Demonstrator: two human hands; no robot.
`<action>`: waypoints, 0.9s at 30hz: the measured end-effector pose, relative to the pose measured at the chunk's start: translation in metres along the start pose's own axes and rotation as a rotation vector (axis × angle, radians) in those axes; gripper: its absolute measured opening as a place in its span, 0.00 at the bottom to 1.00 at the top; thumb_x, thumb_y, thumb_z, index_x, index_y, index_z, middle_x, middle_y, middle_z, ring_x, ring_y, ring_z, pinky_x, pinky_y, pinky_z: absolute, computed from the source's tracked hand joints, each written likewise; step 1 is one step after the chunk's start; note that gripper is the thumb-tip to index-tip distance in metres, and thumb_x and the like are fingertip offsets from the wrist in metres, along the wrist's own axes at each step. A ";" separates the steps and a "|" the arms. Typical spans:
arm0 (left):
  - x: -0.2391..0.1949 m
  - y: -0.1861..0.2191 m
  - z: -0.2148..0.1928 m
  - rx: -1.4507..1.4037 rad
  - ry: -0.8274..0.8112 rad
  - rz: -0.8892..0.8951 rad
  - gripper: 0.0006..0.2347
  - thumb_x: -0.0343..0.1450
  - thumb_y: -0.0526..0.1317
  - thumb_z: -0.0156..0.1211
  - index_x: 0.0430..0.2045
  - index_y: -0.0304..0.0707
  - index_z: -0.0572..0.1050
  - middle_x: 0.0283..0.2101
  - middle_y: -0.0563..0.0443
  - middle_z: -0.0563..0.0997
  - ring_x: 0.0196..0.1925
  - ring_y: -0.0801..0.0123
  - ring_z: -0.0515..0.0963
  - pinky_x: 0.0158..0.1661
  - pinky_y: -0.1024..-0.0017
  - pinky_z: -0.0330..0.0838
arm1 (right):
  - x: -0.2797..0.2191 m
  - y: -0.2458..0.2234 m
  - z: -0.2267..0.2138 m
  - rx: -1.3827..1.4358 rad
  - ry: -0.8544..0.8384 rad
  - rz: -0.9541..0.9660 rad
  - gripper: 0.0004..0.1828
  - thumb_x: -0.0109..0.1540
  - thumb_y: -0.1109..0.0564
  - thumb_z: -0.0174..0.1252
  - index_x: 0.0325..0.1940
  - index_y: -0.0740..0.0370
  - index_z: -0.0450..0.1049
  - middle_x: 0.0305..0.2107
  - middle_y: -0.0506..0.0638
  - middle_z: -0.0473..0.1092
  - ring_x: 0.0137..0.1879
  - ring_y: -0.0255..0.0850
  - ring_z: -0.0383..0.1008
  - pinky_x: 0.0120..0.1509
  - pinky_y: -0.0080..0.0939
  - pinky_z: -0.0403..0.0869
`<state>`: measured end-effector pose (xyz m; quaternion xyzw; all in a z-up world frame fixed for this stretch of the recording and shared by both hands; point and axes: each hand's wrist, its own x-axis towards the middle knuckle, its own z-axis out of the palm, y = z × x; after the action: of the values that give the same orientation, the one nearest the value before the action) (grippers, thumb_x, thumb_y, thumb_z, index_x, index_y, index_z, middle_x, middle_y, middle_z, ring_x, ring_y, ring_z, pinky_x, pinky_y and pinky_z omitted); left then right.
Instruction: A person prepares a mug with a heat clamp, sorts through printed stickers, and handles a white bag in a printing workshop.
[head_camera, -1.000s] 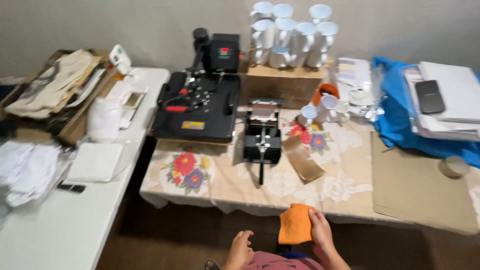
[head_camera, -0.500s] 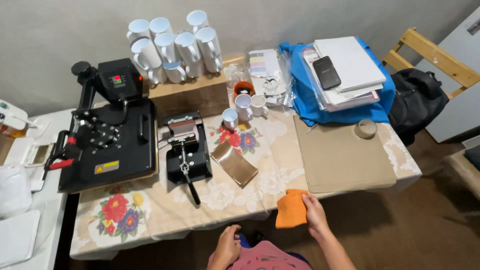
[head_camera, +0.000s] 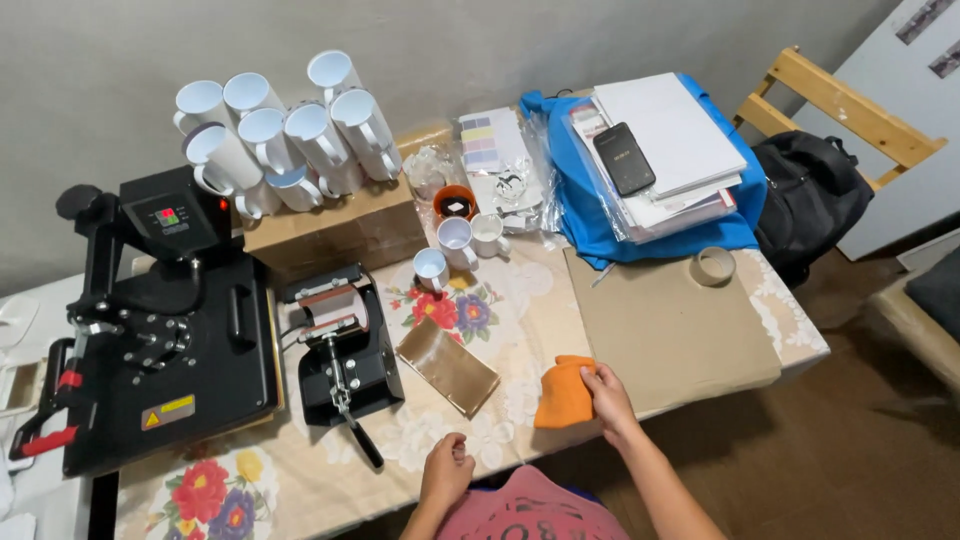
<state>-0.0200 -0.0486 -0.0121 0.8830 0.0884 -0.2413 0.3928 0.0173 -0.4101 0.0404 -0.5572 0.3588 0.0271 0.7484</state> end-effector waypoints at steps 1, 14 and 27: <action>0.015 -0.001 -0.004 -0.007 0.019 -0.016 0.20 0.67 0.40 0.62 0.56 0.49 0.83 0.50 0.56 0.89 0.51 0.69 0.89 0.61 0.71 0.80 | 0.009 -0.007 0.007 -0.051 -0.010 0.004 0.14 0.75 0.50 0.60 0.58 0.62 0.79 0.47 0.55 0.80 0.50 0.42 0.79 0.51 0.42 0.75; 0.083 0.031 -0.028 -0.331 0.146 -0.481 0.25 0.71 0.51 0.71 0.65 0.48 0.78 0.58 0.55 0.91 0.55 0.61 0.89 0.59 0.66 0.76 | 0.065 -0.052 0.057 -0.785 -0.184 0.088 0.20 0.74 0.39 0.53 0.56 0.55 0.80 0.48 0.49 0.82 0.52 0.42 0.81 0.54 0.44 0.73; 0.181 0.054 -0.006 -0.594 0.493 -0.614 0.14 0.69 0.49 0.77 0.41 0.41 0.88 0.44 0.48 0.92 0.45 0.58 0.89 0.51 0.64 0.80 | 0.141 -0.069 0.043 -1.096 -0.280 0.082 0.27 0.76 0.35 0.47 0.70 0.51 0.73 0.61 0.51 0.81 0.62 0.49 0.83 0.60 0.49 0.75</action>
<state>0.1575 -0.0863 -0.0629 0.6968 0.4998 -0.0939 0.5058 0.1741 -0.4497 0.0214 -0.8410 0.2108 0.3121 0.3885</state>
